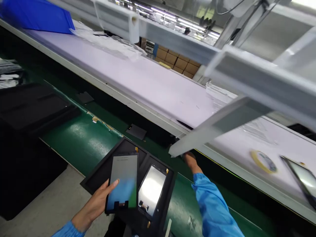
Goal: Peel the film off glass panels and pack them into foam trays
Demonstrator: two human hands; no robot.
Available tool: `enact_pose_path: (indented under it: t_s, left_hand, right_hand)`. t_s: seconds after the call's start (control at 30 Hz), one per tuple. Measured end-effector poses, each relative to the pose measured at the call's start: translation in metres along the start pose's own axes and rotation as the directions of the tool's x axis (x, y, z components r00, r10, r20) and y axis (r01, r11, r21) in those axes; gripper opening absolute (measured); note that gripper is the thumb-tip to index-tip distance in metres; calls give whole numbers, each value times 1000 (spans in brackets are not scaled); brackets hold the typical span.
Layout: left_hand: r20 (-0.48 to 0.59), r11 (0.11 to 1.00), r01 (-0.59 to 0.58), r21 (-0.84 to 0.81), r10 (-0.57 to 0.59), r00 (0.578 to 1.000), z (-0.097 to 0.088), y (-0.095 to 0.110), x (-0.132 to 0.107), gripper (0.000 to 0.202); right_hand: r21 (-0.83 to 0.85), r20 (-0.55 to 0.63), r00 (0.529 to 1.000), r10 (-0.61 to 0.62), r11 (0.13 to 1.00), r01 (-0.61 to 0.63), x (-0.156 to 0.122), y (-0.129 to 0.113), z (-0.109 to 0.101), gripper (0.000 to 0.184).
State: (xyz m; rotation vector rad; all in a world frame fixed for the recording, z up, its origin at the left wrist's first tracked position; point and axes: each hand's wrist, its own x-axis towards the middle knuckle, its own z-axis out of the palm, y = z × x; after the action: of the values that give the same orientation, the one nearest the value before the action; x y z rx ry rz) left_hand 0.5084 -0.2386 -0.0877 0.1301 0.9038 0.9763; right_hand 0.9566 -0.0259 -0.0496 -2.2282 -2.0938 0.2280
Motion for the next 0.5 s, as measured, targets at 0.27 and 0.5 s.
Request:
enact_pose_path:
  t_s: [0.27, 0.5]
  left_hand:
    - [60, 971, -13, 237, -1, 998, 22, -30, -61, 53]
    - [373, 813, -204, 545, -18, 928, 33, -63, -120, 40]
  right_hand:
    - [23, -147, 969, 200, 980, -199, -317, 98, -79, 46]
    - [514, 180, 978, -103, 858, -4, -419, 36, -86, 43]
